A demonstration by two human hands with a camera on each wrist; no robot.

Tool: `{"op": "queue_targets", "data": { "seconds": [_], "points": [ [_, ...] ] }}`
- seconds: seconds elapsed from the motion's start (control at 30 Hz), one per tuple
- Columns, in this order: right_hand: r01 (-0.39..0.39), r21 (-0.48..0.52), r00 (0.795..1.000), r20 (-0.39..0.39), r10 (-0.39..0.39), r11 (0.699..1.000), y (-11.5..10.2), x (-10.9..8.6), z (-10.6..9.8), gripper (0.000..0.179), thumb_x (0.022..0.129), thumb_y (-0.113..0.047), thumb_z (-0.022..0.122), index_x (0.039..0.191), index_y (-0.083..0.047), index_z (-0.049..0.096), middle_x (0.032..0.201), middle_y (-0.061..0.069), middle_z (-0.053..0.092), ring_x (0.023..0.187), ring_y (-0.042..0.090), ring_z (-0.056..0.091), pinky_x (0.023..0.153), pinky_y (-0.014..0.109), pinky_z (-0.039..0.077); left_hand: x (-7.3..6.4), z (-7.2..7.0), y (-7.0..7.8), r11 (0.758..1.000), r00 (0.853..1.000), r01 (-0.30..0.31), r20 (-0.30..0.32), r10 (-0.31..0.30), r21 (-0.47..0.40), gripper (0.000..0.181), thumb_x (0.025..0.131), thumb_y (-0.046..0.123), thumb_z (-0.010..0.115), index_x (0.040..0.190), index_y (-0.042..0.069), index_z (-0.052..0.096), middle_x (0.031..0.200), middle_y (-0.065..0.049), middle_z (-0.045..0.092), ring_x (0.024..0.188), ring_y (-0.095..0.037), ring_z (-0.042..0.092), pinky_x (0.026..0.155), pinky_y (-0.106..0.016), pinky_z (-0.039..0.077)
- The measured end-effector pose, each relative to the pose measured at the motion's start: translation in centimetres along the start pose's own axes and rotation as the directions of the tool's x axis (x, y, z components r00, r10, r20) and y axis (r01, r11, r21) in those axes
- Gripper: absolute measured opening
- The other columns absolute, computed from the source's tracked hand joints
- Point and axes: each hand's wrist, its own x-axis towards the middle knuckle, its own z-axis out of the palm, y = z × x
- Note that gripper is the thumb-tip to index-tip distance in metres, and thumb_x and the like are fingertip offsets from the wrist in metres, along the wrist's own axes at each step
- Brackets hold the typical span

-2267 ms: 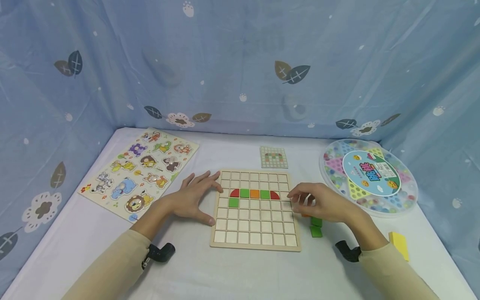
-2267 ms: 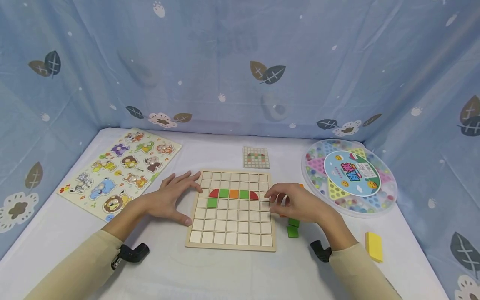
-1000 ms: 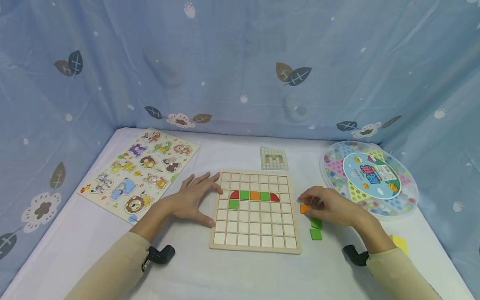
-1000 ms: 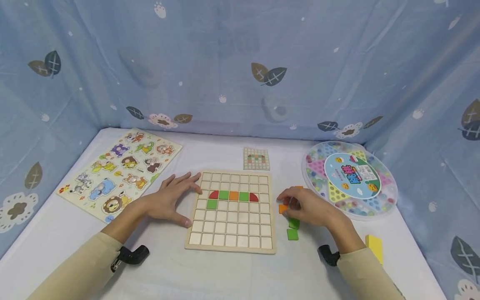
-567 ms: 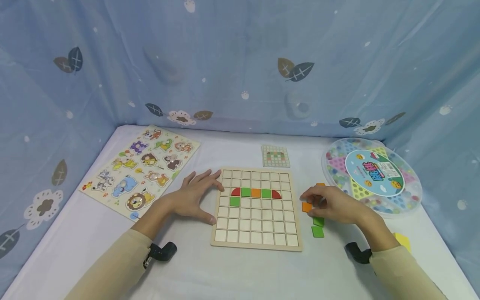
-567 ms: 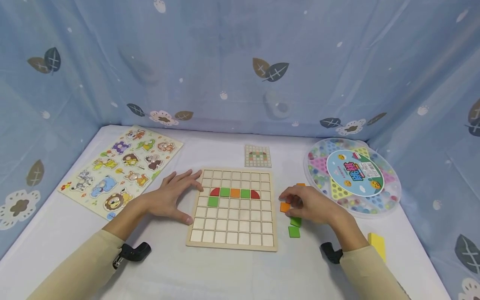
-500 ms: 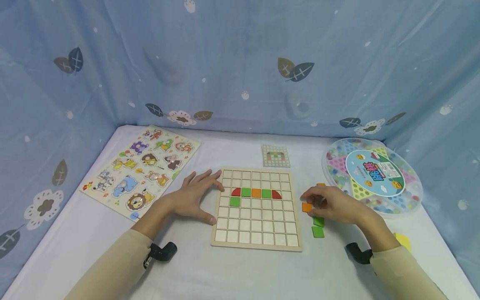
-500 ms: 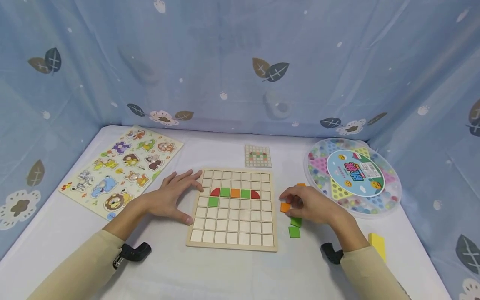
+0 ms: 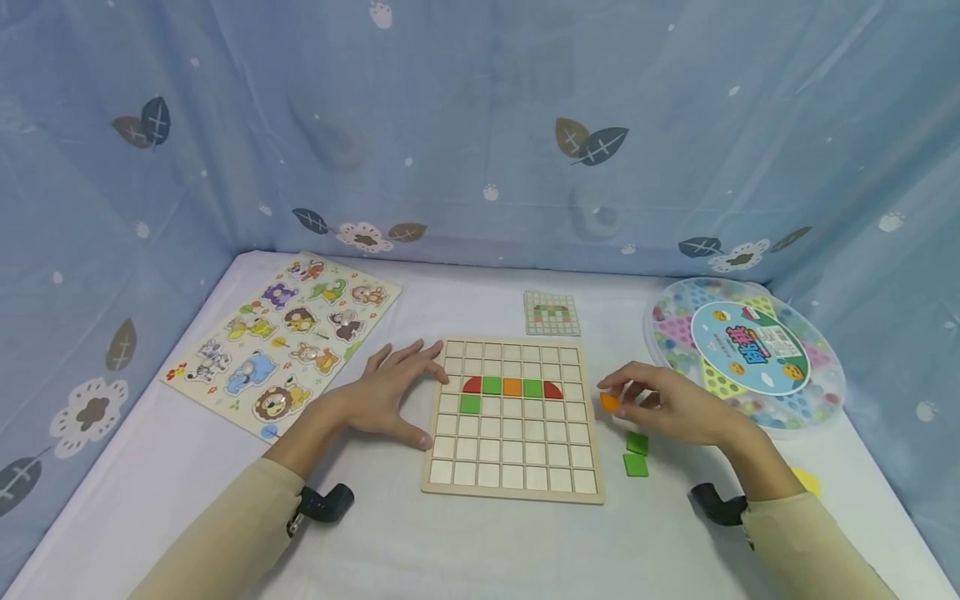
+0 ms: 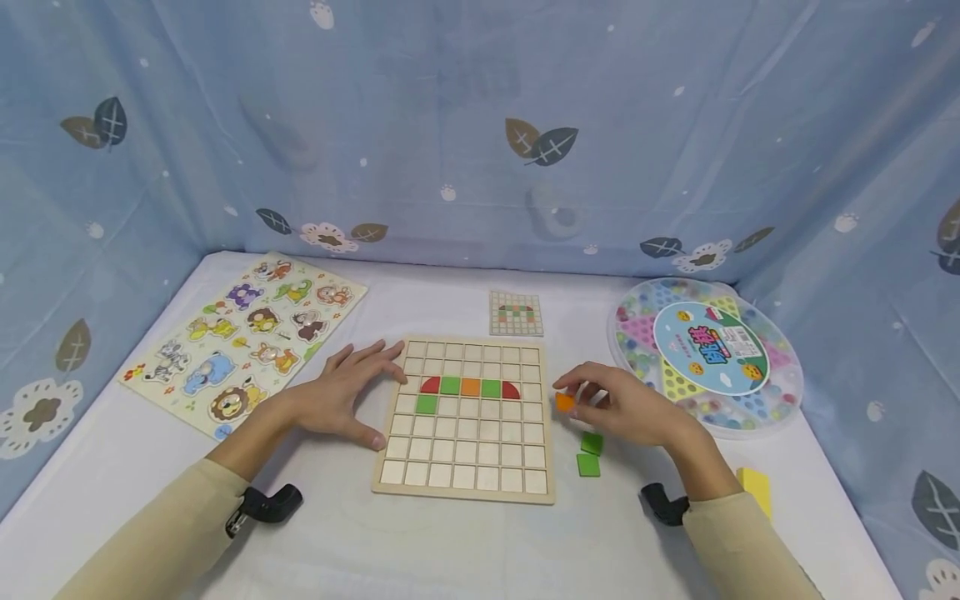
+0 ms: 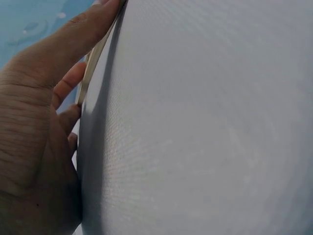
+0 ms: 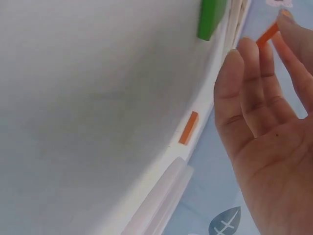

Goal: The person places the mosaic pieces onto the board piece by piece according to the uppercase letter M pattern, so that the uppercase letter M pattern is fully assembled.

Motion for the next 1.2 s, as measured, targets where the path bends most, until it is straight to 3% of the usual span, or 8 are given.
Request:
{"op": "queue_targets", "data": {
  "seconds": [0.5,1.2],
  "points": [
    [0.035,0.029,0.999,-0.009,-0.035,0.999,-1.2,1.5,0.0,0.03,0.098,-0.012,0.07,0.128,-0.012,0.065,0.119,-0.006,0.066,0.101,0.016,0.064,0.086,0.03,0.058,0.0,0.0,-0.1,1.0,1.0,0.0,0.006,0.0,0.0,0.086,0.065,0.071,0.084,0.134,0.034,0.051,0.174,0.0,0.012,0.16,-0.033,0.005,0.121,-0.069,-0.005],
    [0.113,0.075,0.993,0.008,-0.114,0.991,-3.8,5.4,1.4,0.033,0.1,-0.015,0.069,0.131,-0.011,0.062,0.125,-0.002,0.065,0.103,0.019,0.065,0.088,0.037,0.06,0.2,0.1,-0.2,1.0,1.0,0.017,0.007,-0.017,0.015,0.087,0.064,0.074,0.082,0.135,0.036,0.05,0.174,0.004,0.01,0.16,-0.031,0.004,0.122,-0.065,-0.006]
  ]
}}
